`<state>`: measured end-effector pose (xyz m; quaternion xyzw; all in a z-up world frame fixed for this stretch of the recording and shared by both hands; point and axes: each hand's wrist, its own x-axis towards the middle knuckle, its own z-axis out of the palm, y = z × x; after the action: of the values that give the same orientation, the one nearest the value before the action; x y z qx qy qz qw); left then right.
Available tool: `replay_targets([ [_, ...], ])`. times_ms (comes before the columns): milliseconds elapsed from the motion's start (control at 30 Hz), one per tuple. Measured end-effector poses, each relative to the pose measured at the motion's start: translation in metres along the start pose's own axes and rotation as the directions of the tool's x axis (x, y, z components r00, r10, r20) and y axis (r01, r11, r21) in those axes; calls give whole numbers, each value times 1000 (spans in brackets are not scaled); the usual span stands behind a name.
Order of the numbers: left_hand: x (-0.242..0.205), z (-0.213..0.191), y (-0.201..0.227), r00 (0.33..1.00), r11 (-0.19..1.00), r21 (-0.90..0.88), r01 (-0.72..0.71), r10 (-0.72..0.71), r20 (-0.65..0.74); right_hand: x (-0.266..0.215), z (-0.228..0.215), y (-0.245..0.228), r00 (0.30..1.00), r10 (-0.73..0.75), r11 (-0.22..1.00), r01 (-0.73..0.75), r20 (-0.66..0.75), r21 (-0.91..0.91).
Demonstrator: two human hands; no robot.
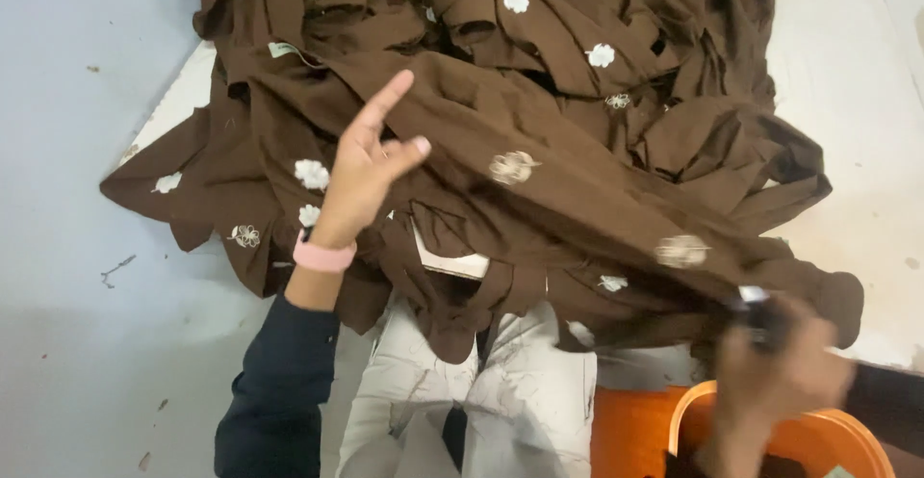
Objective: Trimming loose threads from brown garments using thread snips in a sewing factory.
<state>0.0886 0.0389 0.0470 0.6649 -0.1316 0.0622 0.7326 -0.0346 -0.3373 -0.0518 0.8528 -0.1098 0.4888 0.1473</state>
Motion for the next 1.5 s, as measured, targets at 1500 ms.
replay_targets([
  [1500,-109,-1,-56,891,966,-175,191,-245,-382,39,-61,-227,842,-380,195,-331,383,923],
])
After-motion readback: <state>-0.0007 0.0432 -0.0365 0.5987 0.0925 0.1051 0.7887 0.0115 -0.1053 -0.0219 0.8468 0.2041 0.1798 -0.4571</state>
